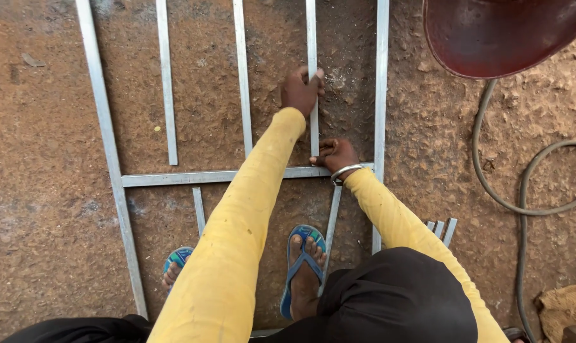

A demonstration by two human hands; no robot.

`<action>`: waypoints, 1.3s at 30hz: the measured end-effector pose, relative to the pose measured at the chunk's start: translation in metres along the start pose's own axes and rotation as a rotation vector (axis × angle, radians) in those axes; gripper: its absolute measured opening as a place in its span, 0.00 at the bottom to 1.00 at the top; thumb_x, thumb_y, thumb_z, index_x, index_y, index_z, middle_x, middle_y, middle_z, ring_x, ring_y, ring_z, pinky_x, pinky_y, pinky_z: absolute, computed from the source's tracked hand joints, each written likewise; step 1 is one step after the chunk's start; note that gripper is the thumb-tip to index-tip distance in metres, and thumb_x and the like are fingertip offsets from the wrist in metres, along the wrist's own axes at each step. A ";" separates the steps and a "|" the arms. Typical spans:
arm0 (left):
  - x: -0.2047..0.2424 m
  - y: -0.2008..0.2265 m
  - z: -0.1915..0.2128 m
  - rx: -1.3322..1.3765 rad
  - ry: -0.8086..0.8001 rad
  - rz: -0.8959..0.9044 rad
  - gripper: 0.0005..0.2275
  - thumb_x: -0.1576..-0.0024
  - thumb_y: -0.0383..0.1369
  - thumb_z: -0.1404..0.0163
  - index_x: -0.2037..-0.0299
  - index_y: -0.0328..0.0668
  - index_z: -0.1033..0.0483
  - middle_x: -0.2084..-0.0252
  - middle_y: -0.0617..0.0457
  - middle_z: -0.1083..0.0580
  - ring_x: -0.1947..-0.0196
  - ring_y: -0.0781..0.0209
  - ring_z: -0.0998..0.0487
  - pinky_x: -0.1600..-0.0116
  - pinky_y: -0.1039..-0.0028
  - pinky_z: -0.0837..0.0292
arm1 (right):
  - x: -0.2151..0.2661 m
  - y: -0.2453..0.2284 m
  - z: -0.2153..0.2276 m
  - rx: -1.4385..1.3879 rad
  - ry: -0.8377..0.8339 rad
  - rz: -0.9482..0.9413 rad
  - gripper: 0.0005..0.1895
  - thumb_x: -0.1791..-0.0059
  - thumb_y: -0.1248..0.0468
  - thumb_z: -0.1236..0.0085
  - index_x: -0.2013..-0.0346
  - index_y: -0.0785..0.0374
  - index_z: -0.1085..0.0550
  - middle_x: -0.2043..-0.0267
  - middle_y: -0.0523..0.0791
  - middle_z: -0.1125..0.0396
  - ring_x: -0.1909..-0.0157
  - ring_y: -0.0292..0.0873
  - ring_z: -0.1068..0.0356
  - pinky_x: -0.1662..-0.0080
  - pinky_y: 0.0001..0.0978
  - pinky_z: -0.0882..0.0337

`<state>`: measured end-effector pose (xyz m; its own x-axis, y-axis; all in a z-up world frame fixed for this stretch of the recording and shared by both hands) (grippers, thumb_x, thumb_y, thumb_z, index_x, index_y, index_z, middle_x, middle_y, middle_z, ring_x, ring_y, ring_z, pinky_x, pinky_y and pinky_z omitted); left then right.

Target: Welding metal bars together to form a frame or grille.

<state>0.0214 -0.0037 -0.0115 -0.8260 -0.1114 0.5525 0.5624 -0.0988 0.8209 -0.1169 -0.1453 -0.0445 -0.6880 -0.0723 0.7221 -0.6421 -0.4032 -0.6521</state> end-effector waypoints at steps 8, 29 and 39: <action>0.072 -0.060 0.007 0.057 -0.148 0.067 0.09 0.39 0.33 0.46 0.57 0.33 0.19 0.67 0.51 0.17 0.70 0.66 0.16 0.63 0.75 0.18 | 0.031 -0.017 0.008 0.136 0.092 0.329 0.19 0.56 0.65 0.30 0.52 0.69 0.23 0.62 0.51 0.24 0.63 0.44 0.25 0.58 0.36 0.24; 0.057 -0.051 0.009 -0.077 -0.249 0.083 0.08 0.40 0.31 0.46 0.64 0.32 0.20 0.69 0.49 0.17 0.72 0.65 0.16 0.66 0.72 0.20 | 0.188 0.111 -0.043 0.611 0.392 -0.110 0.24 0.54 0.41 0.35 0.62 0.59 0.24 0.71 0.51 0.28 0.70 0.54 0.28 0.66 0.48 0.28; 0.062 -0.036 0.015 -0.187 -0.207 -0.035 0.08 0.42 0.33 0.45 0.64 0.35 0.18 0.70 0.51 0.17 0.71 0.63 0.15 0.61 0.71 0.22 | 0.183 0.137 -0.038 0.500 0.411 -0.093 0.22 0.52 0.43 0.38 0.59 0.58 0.24 0.70 0.52 0.27 0.69 0.54 0.26 0.65 0.48 0.27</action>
<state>-0.0508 0.0079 -0.0041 -0.8240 0.0977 0.5581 0.5149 -0.2817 0.8096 -0.3442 -0.1788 -0.0105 -0.7741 0.2976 0.5587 -0.5384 -0.7737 -0.3339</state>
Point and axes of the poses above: each hand's wrist, its own x-axis away from the middle knuckle, its own z-axis out of the back of the hand, y = z × x, the point moved 6 cm from there along -x, towards the middle knuckle
